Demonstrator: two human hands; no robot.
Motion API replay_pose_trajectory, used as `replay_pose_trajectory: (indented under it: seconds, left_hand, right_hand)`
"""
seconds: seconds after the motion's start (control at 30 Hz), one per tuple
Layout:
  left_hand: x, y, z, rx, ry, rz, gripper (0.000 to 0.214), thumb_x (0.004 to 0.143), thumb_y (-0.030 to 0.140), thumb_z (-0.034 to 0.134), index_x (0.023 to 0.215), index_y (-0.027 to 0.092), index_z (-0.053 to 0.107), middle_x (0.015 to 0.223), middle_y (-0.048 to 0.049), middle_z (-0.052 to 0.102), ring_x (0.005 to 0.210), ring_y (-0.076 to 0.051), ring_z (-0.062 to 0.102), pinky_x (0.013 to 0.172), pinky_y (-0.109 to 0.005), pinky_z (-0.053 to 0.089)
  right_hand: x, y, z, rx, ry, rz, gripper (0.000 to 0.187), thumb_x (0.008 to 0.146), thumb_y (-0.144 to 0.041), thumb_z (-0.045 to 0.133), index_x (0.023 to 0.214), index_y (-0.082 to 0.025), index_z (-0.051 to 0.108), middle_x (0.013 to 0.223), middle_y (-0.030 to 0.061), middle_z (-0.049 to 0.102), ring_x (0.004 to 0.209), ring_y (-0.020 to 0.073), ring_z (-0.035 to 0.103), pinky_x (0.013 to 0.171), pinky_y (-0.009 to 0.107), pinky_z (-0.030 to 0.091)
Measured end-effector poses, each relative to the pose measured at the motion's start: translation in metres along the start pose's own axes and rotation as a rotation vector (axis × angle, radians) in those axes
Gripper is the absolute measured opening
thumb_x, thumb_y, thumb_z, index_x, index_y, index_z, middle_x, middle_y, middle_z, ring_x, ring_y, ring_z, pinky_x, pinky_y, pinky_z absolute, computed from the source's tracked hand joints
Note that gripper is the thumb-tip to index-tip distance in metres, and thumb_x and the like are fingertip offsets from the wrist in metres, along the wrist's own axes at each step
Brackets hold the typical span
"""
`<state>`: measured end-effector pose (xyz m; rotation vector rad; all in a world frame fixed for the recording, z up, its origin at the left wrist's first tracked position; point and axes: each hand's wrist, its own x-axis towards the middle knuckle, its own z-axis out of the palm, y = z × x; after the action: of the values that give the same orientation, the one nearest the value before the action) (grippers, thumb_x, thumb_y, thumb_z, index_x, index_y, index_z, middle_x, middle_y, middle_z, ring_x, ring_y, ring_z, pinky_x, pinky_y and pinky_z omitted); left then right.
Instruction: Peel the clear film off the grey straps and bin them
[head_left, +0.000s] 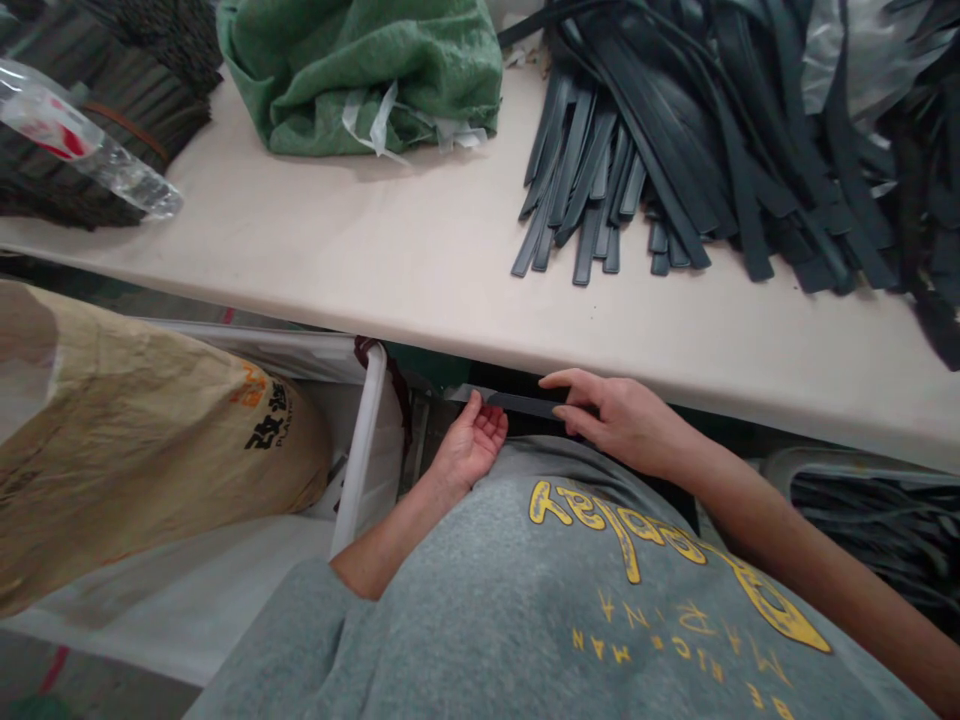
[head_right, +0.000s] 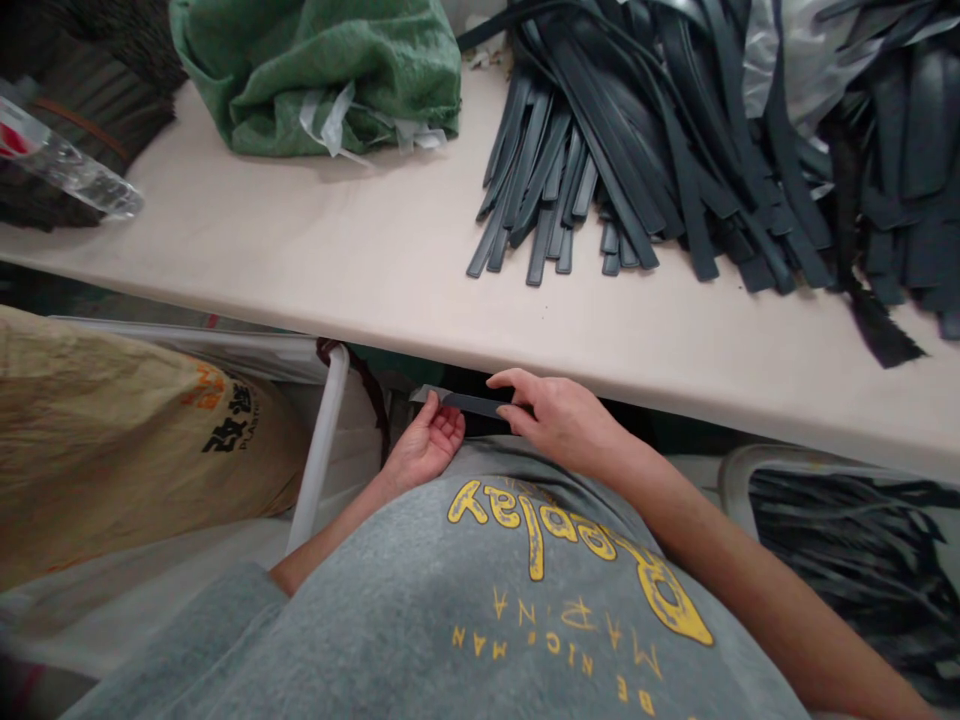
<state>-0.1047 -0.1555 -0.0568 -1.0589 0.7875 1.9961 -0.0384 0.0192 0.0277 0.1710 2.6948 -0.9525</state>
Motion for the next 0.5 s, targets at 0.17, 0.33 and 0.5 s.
replay_pose_trajectory:
  seconds: [0.17,0.33,0.5]
  left_hand:
    - [-0.008,-0.010,0.005,0.039,-0.099,-0.113,0.020,0.091,0.020,0.061,0.074,0.011,0.065,0.067,-0.0040,0.068,0.063,-0.012,0.067,0.067,-0.024,0.056]
    - [-0.005,-0.007,0.002,-0.021,-0.083,-0.046,0.017,0.090,0.019,0.062,0.075,0.012,0.065,0.067,-0.0025,0.068,0.062,-0.011,0.066,0.067,-0.024,0.056]
    - [-0.005,-0.010,0.000,0.015,-0.138,-0.120,0.021,0.090,0.024,0.064,0.073,0.011,0.066,0.068,-0.0038,0.068,0.064,-0.012,0.066,0.069,-0.025,0.055]
  right_hand:
    - [0.017,-0.012,0.012,-0.065,0.013,0.003,0.040,0.088,-0.021,0.054,0.129,-0.021,0.058,0.084,0.0024,0.073,0.072,0.0182,0.065,0.065,0.028,0.042]
    - [0.011,-0.014,-0.004,-0.002,-0.036,-0.045,0.046,0.091,-0.032,0.055,0.136,-0.020,0.052,0.084,0.0024,0.075,0.074,0.0183,0.067,0.066,0.028,0.046]
    - [0.006,-0.016,-0.014,-0.153,-0.008,-0.029,0.045,0.090,-0.026,0.053,0.135,-0.024,0.054,0.078,0.0001,0.074,0.070,0.0191,0.068,0.064,0.029,0.046]
